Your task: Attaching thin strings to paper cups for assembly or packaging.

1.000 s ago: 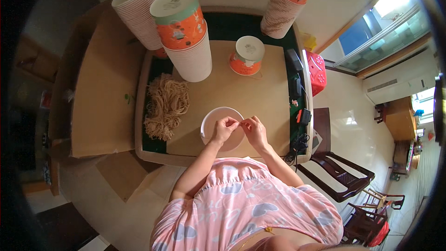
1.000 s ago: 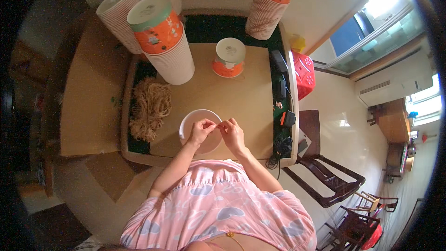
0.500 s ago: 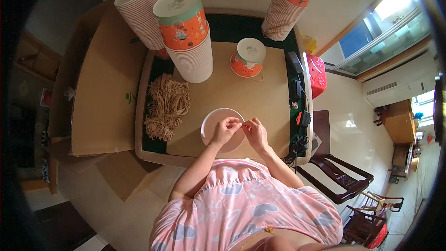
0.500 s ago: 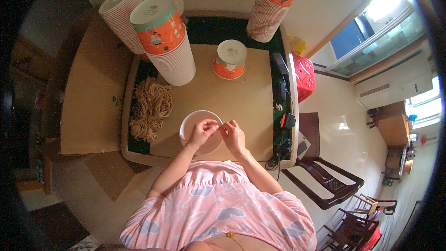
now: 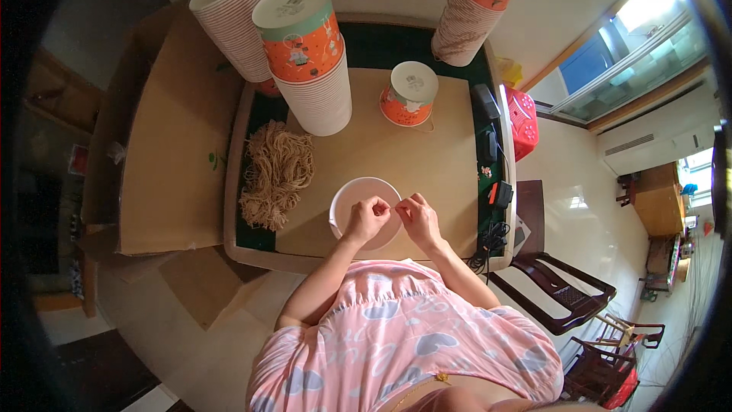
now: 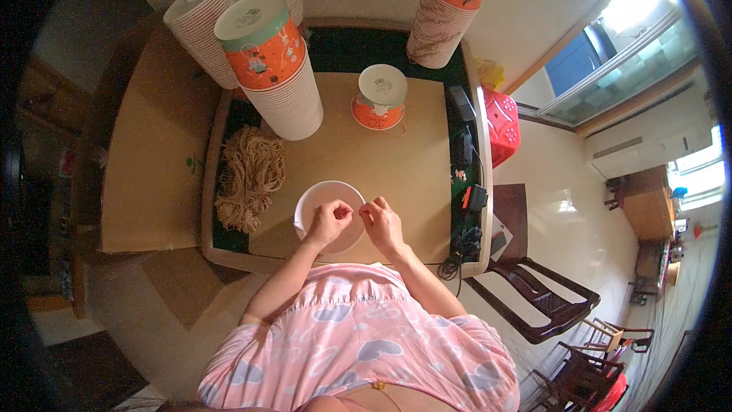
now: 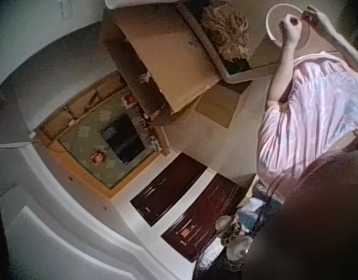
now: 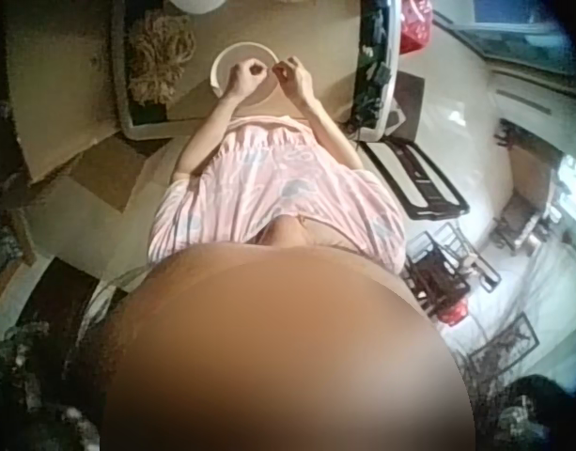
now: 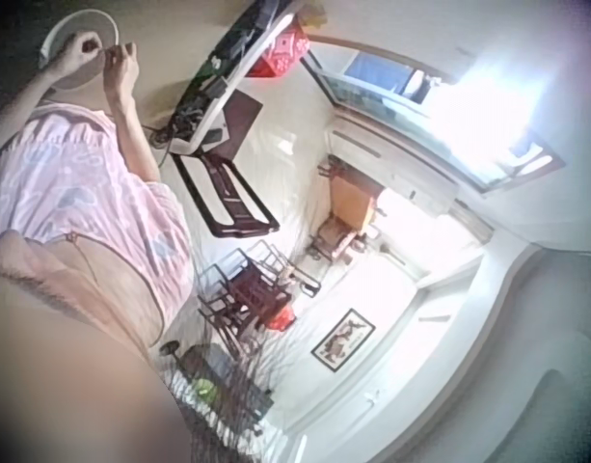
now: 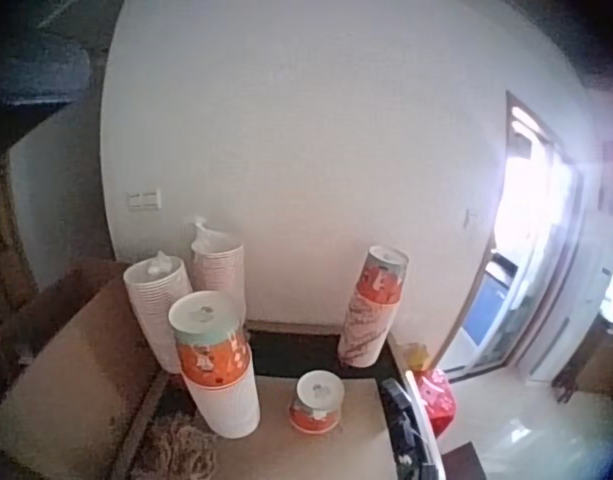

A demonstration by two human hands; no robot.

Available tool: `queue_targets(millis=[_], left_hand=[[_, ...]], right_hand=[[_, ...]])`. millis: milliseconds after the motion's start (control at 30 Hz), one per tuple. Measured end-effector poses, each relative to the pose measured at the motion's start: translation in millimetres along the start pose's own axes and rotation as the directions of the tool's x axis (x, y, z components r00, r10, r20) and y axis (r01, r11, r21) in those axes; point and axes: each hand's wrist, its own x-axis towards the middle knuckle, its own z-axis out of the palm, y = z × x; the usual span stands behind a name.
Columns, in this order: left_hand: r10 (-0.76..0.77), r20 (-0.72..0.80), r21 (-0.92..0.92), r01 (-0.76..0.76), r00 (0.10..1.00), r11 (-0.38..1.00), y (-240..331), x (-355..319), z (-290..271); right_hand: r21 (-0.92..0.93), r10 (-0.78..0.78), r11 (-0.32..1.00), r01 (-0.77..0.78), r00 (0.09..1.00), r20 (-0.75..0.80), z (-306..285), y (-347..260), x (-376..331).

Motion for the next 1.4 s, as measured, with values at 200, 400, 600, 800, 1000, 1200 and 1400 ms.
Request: queue_targets(millis=[200, 400, 600, 800, 1000, 1200, 1400], left_hand=[[0.057, -0.004, -0.193, -0.057, 0.998, 0.979, -7.6, 2.8, 0.7], [-0.191, 0.136, -0.404, 0.231, 0.972, 0.885, -0.7, 0.7, -13.0], [-0.093, 0.094, -0.361, 0.121, 0.991, 0.925, -6.3, -1.7, -9.4], [-0.044, 0.018, -0.219, 0.047, 0.999, 0.975, -1.7, -2.1, -8.0], [-0.066, -0.042, -0.127, 0.06, 0.997, 0.99, -0.5, 0.7, -5.9], [-0.063, -0.01, -0.155, 0.061, 0.998, 0.986, -7.8, 1.7, -2.1], [-0.052, -0.03, -0.086, 0.049, 0.998, 0.995, -2.8, 3.2, 0.9]], right_hand=[[0.077, -0.079, 0.994, 0.079, 0.997, 0.002, -0.9, -8.9, 4.5], [0.199, 0.017, 0.979, -0.039, 0.994, 0.11, -0.8, -7.2, 5.5], [0.223, -0.037, 0.975, 0.023, 0.998, 0.058, 4.8, -3.6, 5.3], [0.179, -0.083, 0.981, 0.075, 0.996, 0.037, 5.8, -0.2, 4.1], [0.191, 0.052, 0.98, -0.052, 0.999, 0.003, 11.2, -0.9, 3.1], [0.157, 0.008, 0.988, -0.009, 1.0, 0.008, 11.1, 2.1, 2.3], [0.148, -0.016, 0.989, 0.017, 1.0, -0.012, 6.7, -4.9, 1.1]])
